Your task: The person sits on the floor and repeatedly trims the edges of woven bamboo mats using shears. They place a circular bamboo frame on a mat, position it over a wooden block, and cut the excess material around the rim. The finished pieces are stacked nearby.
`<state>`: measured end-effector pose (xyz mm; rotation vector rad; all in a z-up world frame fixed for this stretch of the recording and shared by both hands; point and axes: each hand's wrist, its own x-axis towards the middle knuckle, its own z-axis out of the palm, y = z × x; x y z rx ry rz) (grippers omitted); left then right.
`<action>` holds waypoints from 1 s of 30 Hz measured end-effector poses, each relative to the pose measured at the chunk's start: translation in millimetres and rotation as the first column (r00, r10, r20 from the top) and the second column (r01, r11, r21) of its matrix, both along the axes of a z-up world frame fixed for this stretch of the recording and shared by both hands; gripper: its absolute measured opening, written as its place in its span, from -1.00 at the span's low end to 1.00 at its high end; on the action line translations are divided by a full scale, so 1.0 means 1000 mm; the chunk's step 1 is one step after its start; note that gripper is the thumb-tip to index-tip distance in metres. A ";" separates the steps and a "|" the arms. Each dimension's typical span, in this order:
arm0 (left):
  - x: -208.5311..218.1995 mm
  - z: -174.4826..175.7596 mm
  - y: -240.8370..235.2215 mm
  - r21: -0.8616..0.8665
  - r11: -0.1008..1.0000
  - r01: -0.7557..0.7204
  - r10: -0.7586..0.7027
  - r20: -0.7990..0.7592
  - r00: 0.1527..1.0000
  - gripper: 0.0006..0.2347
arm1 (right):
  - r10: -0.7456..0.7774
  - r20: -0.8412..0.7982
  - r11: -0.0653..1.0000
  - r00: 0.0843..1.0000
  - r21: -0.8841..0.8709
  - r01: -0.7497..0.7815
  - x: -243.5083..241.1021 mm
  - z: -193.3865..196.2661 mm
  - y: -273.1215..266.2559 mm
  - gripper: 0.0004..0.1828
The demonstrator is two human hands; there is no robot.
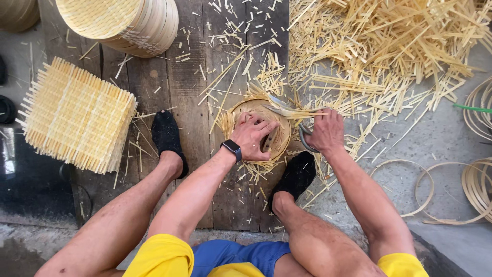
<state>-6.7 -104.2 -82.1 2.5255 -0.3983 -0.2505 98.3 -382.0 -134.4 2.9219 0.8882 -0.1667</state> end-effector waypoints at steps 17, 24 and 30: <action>-0.012 0.006 0.002 -0.007 0.931 -0.365 0.360 -0.144 0.922 -0.02 | -0.110 -0.356 0.957 0.928 -0.290 0.002 0.008 0.006 -0.008 -0.68; -0.004 0.011 0.009 -0.029 0.975 -0.222 0.213 -0.189 0.959 0.01 | 0.005 -0.079 0.992 0.997 -0.129 -0.015 0.003 -0.006 0.003 -0.53; -0.023 0.012 -0.018 -0.083 0.818 -0.569 0.563 -0.088 0.822 0.13 | -0.023 -0.157 0.993 0.987 -0.115 0.005 0.008 -0.002 -0.022 -0.63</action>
